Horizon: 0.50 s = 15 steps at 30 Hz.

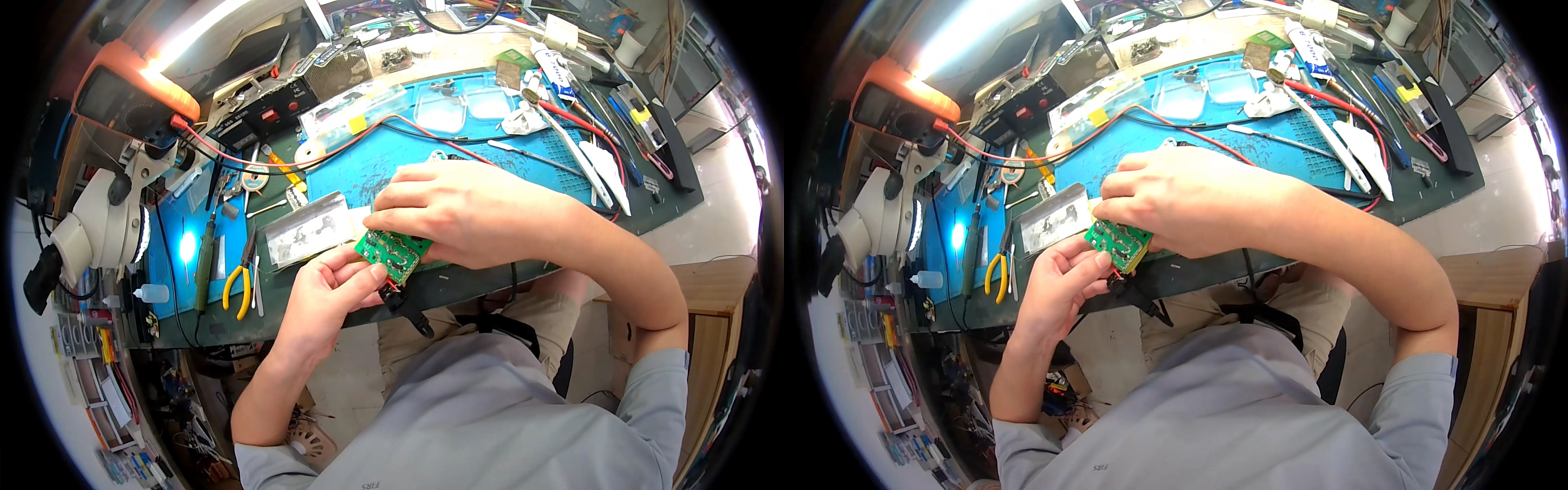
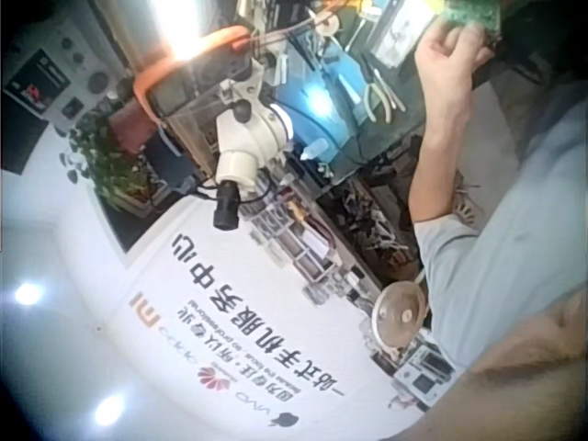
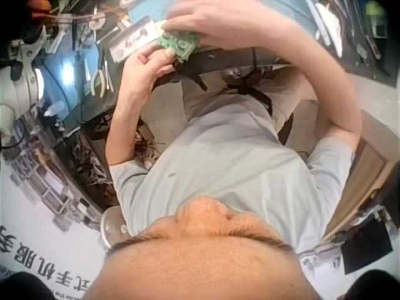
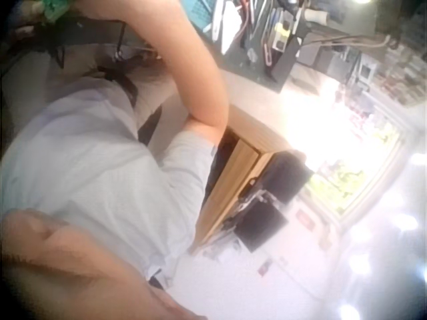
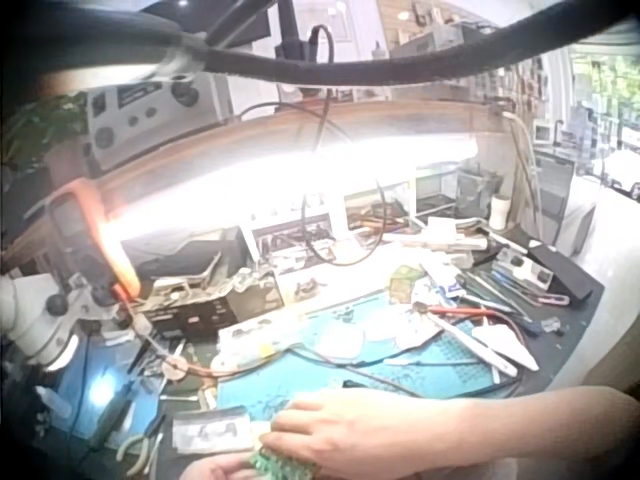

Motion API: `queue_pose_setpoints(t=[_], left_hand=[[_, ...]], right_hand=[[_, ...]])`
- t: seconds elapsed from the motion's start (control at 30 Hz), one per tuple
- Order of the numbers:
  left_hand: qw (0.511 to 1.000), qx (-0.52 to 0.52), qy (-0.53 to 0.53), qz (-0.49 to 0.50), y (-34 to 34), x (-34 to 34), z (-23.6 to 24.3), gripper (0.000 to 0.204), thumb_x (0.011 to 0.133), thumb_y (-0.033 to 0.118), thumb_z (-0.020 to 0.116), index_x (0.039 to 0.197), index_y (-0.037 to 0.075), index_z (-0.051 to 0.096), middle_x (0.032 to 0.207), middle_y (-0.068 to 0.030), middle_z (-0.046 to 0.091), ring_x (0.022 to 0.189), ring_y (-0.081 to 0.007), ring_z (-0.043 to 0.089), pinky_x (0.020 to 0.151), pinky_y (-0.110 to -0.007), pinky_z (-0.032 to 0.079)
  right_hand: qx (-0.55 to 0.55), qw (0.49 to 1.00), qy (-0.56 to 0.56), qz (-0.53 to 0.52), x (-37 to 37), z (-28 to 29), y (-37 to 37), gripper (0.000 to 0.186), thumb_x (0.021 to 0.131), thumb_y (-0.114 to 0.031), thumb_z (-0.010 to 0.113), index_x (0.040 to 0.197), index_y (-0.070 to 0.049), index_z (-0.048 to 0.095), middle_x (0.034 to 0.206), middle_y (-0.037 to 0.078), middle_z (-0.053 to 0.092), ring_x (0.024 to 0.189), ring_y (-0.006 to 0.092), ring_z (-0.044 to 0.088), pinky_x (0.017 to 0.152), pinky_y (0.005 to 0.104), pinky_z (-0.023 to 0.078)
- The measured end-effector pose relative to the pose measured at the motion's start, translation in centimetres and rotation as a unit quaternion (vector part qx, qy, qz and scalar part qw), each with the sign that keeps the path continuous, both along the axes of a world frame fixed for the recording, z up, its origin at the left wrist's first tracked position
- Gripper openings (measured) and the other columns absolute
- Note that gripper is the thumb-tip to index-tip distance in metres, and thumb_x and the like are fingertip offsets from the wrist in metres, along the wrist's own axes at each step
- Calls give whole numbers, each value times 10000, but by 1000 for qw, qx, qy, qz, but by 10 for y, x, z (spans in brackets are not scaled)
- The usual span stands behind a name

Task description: The person cleans a green circuit board with a cotton swab and liquid, then uses a soldering iron to attach wires to the board. They also handle a yellow power supply unit, inspecting its internal components and connecting wires to it.

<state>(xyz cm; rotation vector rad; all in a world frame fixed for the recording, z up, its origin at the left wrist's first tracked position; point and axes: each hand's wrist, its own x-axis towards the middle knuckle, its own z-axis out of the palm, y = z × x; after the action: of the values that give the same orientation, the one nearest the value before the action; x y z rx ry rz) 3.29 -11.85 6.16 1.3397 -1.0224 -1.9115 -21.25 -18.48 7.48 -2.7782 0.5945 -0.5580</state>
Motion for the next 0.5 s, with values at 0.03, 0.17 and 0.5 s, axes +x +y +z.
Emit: queue_pose_setpoints(t=[0.03, 0.17, 0.5], left_hand=[[1000, -4, 2, -4, 0, 0, 0, 420, 970, 159, 721, 1338, -4, 602, 1149, -43, 727, 1004, -64, 670, 817, -238, 564], [1000, -17, 0, -12, 1, 1, -1, 420, 972, 156, 721, 1337, -12, 597, 1137, -46, 725, 991, -69, 668, 817, -249, 571], [999, -39, -7, -12, 3, -1, 1, 428, 980, 142, 709, 1353, -22, 580, 1148, -53, 718, 983, -74, 668, 823, -255, 575]], right_hand=[[0, 1000, 3, 1, 0, 1, 0, 539, 738, -147, 838, 1235, -70, 645, 1156, 60, 657, 1095, 256, 624, 907, 403, 527], [7, 999, 32, 4, 0, 6, 1, 586, 725, -174, 833, 1264, -58, 632, 1208, 66, 652, 1119, 259, 612, 953, 387, 519], [7, 999, 44, 0, -1, 9, 4, 628, 698, -176, 836, 1278, -44, 631, 1230, 66, 651, 1141, 262, 599, 976, 381, 514]])
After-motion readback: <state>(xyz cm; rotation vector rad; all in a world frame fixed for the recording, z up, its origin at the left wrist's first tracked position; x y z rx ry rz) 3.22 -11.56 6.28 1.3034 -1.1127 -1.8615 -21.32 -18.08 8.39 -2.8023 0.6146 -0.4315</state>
